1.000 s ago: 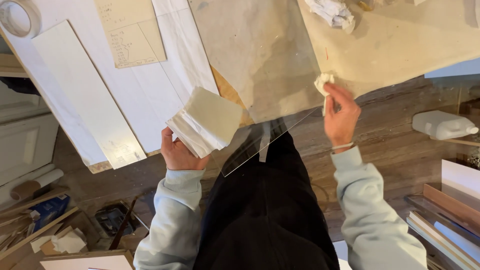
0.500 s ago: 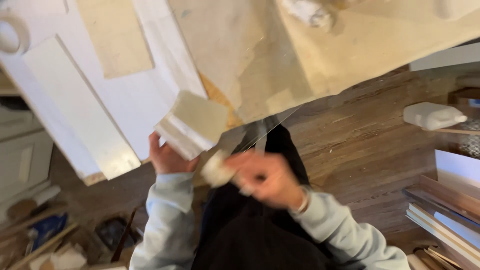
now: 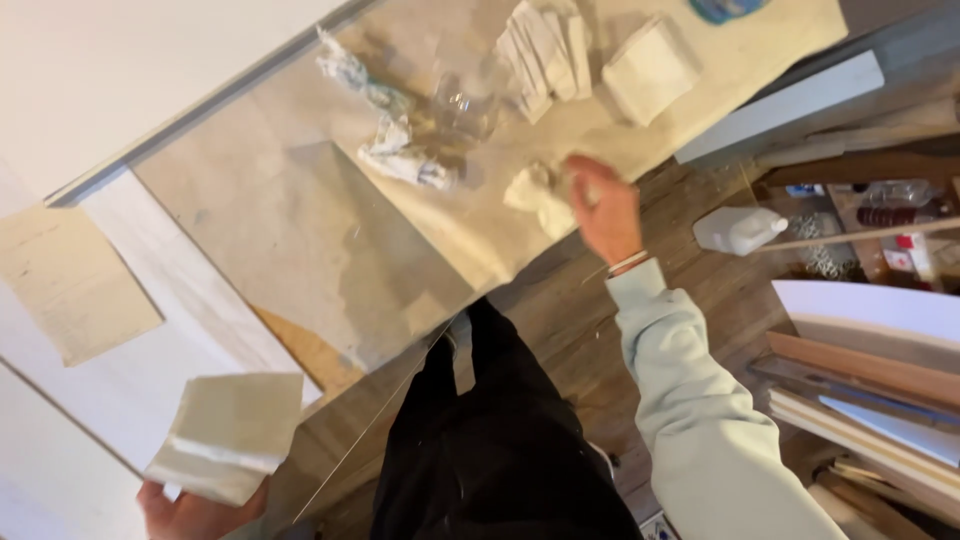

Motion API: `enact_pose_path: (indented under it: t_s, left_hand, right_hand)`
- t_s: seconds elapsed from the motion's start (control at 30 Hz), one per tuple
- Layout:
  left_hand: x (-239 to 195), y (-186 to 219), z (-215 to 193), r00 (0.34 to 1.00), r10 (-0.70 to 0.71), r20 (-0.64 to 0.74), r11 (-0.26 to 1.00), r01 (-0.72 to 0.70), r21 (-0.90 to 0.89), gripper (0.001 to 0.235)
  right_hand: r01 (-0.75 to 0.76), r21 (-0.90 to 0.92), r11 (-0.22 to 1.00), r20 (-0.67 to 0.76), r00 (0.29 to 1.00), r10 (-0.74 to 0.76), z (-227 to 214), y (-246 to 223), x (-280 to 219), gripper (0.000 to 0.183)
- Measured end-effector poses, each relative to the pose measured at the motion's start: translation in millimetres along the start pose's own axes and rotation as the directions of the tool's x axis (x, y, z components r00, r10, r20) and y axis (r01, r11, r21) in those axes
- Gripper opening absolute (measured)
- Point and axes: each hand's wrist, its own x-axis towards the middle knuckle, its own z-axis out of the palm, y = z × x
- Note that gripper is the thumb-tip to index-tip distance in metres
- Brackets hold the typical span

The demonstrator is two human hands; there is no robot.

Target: Cleaning a pane of glass using a spray bottle and paper towels.

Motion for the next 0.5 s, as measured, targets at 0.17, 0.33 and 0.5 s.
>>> enact_pose_path:
  t_s: [0.17, 0.33, 0.5]
  left_hand:
    - [27.0, 15.7, 3.9, 0.982, -0.148, 0.114, 0.942, 0.175, -0.285, 0.083]
    - [-34.8, -3.3, 189.3, 0.956, 0.247, -0.16, 0.955, -0.212, 0.206, 0.081]
    - [-32.8, -14.9, 181.2, 0.891, 0.419, -0.173, 0.907, -0.403, 0.121, 0.077]
  right_hand:
    - [-0.082, -0.341, 0.936, -0.181, 0.983, 0.021, -44.6, 82.0, 70.2, 0.072]
    - [-0.072, -0.218, 0.973, -0.054, 0.997, 0.062, -26.0, 167.6, 70.0, 0.049]
    - [-0.124, 0.608, 0.784, -0.145, 0.954, 0.262, -21.7, 86.8, 34.8, 0.031]
